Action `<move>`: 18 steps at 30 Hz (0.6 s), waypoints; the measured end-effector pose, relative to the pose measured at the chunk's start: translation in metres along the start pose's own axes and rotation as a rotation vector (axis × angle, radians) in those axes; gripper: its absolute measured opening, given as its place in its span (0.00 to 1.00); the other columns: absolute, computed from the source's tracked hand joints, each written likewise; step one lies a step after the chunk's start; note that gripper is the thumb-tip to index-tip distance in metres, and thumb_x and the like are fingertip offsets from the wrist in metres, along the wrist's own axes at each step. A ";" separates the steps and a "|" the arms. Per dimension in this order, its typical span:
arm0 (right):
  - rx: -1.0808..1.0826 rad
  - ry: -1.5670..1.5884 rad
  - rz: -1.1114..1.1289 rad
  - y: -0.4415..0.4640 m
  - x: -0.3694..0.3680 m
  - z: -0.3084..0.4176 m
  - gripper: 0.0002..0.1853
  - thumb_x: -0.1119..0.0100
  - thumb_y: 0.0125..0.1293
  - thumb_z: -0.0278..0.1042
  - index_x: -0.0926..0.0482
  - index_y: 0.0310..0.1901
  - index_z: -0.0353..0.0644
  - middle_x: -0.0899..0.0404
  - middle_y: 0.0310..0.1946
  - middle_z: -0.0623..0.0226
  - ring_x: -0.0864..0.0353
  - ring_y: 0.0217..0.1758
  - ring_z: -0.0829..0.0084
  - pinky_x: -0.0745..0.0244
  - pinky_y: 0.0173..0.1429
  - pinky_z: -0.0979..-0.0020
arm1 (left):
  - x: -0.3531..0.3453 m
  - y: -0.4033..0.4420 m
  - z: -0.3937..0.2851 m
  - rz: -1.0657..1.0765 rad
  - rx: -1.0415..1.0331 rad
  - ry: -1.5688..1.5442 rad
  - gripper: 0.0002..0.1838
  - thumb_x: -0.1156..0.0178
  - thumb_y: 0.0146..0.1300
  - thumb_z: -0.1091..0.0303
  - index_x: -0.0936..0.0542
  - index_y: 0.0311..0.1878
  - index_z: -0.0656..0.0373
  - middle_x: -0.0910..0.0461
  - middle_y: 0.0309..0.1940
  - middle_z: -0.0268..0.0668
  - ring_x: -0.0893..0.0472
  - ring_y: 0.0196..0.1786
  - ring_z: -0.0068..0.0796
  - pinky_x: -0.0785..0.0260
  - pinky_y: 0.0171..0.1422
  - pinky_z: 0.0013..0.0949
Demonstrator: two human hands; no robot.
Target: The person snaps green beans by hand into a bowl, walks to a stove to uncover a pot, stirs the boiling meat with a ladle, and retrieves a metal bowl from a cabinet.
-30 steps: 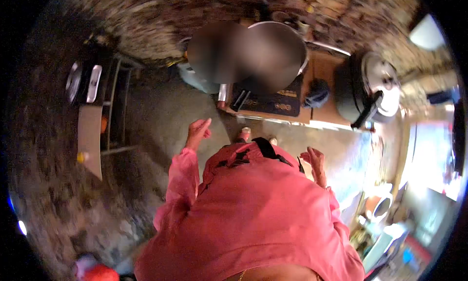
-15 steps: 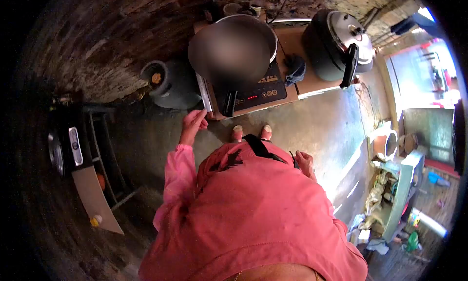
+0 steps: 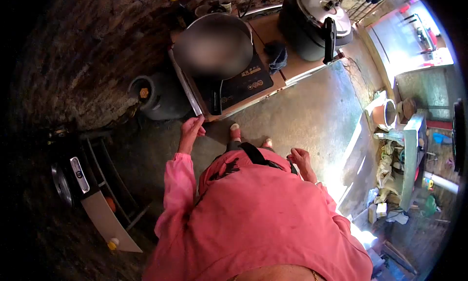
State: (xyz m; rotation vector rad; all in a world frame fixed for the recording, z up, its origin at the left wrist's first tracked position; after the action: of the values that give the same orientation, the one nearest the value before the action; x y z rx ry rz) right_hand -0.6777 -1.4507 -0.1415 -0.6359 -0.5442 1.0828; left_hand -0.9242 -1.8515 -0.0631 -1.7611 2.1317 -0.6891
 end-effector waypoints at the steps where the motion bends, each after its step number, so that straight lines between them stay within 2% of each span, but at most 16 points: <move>1: 0.006 -0.007 -0.012 0.002 0.002 -0.002 0.20 0.43 0.65 0.42 0.23 0.46 0.29 0.18 0.28 0.59 0.18 0.27 0.74 0.24 0.32 0.77 | -0.002 -0.006 0.000 -0.014 0.011 0.003 0.20 0.40 0.63 0.48 0.23 0.35 0.59 0.23 0.20 0.31 0.24 0.21 0.18 0.32 0.27 0.21; 8: 0.003 -0.001 -0.044 -0.004 0.050 -0.008 0.20 0.43 0.65 0.42 0.24 0.47 0.30 0.18 0.29 0.57 0.16 0.29 0.69 0.21 0.34 0.74 | -0.037 -0.047 0.018 -0.072 0.047 0.022 0.21 0.40 0.62 0.46 0.23 0.34 0.58 0.23 0.20 0.31 0.25 0.21 0.18 0.32 0.26 0.21; 10: 0.029 0.070 -0.079 -0.013 0.075 -0.022 0.20 0.43 0.65 0.42 0.24 0.47 0.30 0.17 0.29 0.56 0.16 0.29 0.69 0.22 0.33 0.76 | -0.055 -0.056 0.030 -0.051 0.083 0.080 0.22 0.40 0.61 0.45 0.22 0.34 0.57 0.23 0.20 0.30 0.25 0.21 0.17 0.33 0.26 0.21; 11: 0.023 0.083 -0.096 -0.018 0.088 -0.029 0.20 0.43 0.65 0.42 0.24 0.48 0.30 0.17 0.29 0.56 0.16 0.29 0.69 0.22 0.32 0.76 | -0.063 -0.057 0.040 -0.051 0.096 0.125 0.16 0.38 0.60 0.53 0.22 0.31 0.57 0.23 0.19 0.33 0.24 0.21 0.23 0.32 0.25 0.28; 13: 0.010 0.089 -0.116 -0.023 0.113 -0.048 0.21 0.43 0.65 0.43 0.24 0.48 0.30 0.17 0.29 0.56 0.16 0.29 0.69 0.22 0.32 0.76 | -0.075 -0.027 0.098 0.101 -0.063 0.345 0.17 0.40 0.62 0.51 0.23 0.34 0.58 0.22 0.20 0.33 0.24 0.21 0.21 0.31 0.26 0.25; 14: 0.009 0.117 -0.146 -0.030 0.124 -0.058 0.19 0.43 0.65 0.41 0.24 0.46 0.30 0.17 0.28 0.56 0.16 0.29 0.69 0.22 0.31 0.76 | -0.084 -0.025 0.104 0.158 -0.124 0.411 0.17 0.40 0.62 0.51 0.23 0.35 0.58 0.22 0.20 0.32 0.24 0.21 0.20 0.31 0.26 0.25; 17: 0.000 0.179 -0.264 -0.049 0.148 -0.083 0.16 0.44 0.65 0.39 0.22 0.41 0.31 0.18 0.27 0.57 0.16 0.27 0.69 0.22 0.30 0.76 | -0.140 -0.038 0.088 0.300 -0.289 0.519 0.16 0.40 0.63 0.53 0.23 0.34 0.58 0.22 0.20 0.32 0.24 0.22 0.19 0.31 0.26 0.25; 18: -0.008 0.191 -0.242 -0.051 0.150 -0.093 0.16 0.45 0.65 0.40 0.22 0.41 0.32 0.18 0.27 0.57 0.16 0.28 0.69 0.22 0.30 0.76 | -0.163 -0.047 0.072 0.354 -0.344 0.544 0.15 0.40 0.63 0.55 0.22 0.34 0.58 0.22 0.20 0.32 0.24 0.22 0.20 0.31 0.26 0.25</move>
State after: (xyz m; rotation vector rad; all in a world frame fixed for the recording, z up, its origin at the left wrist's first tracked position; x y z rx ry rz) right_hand -0.5262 -1.3478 -0.1566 -0.6551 -0.4467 0.7836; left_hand -0.8138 -1.7114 -0.1115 -1.3770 2.9881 -0.8061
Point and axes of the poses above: each hand's wrist, its own y-axis towards the middle knuckle, its own x-axis out of the back of the hand, z = x × y, the point moved 5 cm from there along y, towards the middle knuckle
